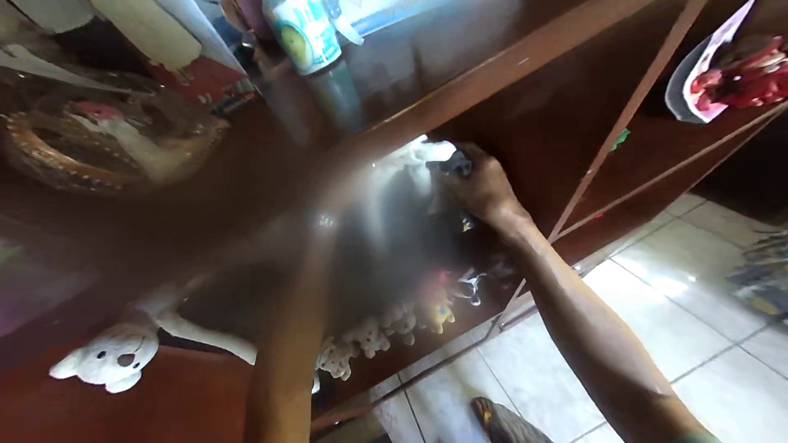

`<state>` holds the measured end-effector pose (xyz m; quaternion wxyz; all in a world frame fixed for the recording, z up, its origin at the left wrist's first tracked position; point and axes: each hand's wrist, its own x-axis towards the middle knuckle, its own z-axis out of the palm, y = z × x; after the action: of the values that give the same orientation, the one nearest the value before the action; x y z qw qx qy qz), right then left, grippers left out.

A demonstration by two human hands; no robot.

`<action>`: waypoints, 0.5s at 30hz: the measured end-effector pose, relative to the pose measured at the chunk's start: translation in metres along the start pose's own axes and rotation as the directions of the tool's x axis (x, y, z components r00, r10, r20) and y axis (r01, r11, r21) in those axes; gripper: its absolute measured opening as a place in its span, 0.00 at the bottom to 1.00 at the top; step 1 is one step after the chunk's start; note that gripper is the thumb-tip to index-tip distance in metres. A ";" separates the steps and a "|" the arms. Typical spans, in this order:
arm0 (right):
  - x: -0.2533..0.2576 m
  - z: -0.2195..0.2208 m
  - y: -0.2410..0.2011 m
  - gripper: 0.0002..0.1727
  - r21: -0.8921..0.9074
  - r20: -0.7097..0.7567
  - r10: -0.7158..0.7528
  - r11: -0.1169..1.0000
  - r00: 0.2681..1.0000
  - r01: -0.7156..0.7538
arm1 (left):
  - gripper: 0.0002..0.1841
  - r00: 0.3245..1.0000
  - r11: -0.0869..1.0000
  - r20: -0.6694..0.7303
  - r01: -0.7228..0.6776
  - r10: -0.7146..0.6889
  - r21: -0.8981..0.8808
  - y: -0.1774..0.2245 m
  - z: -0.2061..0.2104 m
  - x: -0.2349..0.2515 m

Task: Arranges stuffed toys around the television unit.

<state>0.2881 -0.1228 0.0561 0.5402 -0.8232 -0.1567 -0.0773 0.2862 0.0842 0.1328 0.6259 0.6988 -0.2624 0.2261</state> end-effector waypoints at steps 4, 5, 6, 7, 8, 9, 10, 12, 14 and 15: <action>-0.013 0.005 -0.005 0.25 -0.228 -0.232 -0.216 0.960 0.948 0.162 | 0.31 0.977 0.845 -0.198 0.175 -0.084 0.506 -0.047 -0.040 -0.007; -0.012 0.005 -0.007 0.25 -0.265 -0.272 -0.277 0.942 0.922 0.205 | 0.34 0.974 0.763 -0.223 0.180 -0.048 0.621 -0.047 -0.039 -0.005; -0.011 0.004 -0.009 0.26 -0.288 -0.296 -0.316 0.929 0.901 0.231 | 0.35 0.974 0.702 -0.226 0.155 0.009 0.695 -0.049 -0.037 -0.004; -0.010 0.004 -0.010 0.26 -0.308 -0.306 -0.333 0.921 0.892 0.238 | 0.35 0.970 0.676 -0.225 0.105 0.091 0.730 -0.054 -0.033 -0.002; -0.009 0.005 -0.010 0.26 -0.324 -0.299 -0.322 0.920 0.898 0.222 | 0.33 0.964 0.673 -0.222 0.067 0.147 0.737 -0.059 -0.029 -0.002; -0.009 0.006 -0.009 0.26 -0.334 -0.285 -0.288 0.924 0.914 0.187 | 0.32 0.964 0.682 -0.217 0.054 0.156 0.729 -0.064 -0.024 -0.002; -0.010 0.008 -0.007 0.27 -0.342 -0.265 -0.238 0.929 0.934 0.139 | 0.30 0.971 0.698 -0.207 0.063 0.123 0.713 -0.068 -0.021 -0.002; -0.012 0.009 -0.002 0.26 -0.360 -0.233 -0.128 0.932 0.964 0.037 | 0.27 0.984 0.747 -0.172 0.150 -0.049 0.648 -0.070 -0.017 -0.001; -0.016 0.010 0.002 0.25 -0.359 -0.184 0.018 0.929 0.983 -0.085 | 0.26 0.948 0.788 -0.108 0.311 -0.301 0.531 -0.073 -0.016 0.001; -0.017 0.011 0.005 0.24 -0.356 -0.158 0.081 0.925 0.984 -0.133 | 0.26 0.926 0.810 -0.072 0.360 -0.371 0.462 -0.075 -0.017 0.002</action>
<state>0.2732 -0.1173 0.0423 0.3908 -0.9091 -0.0559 -0.1332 0.3365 0.1065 0.0795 0.4679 0.8682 -0.0678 0.1503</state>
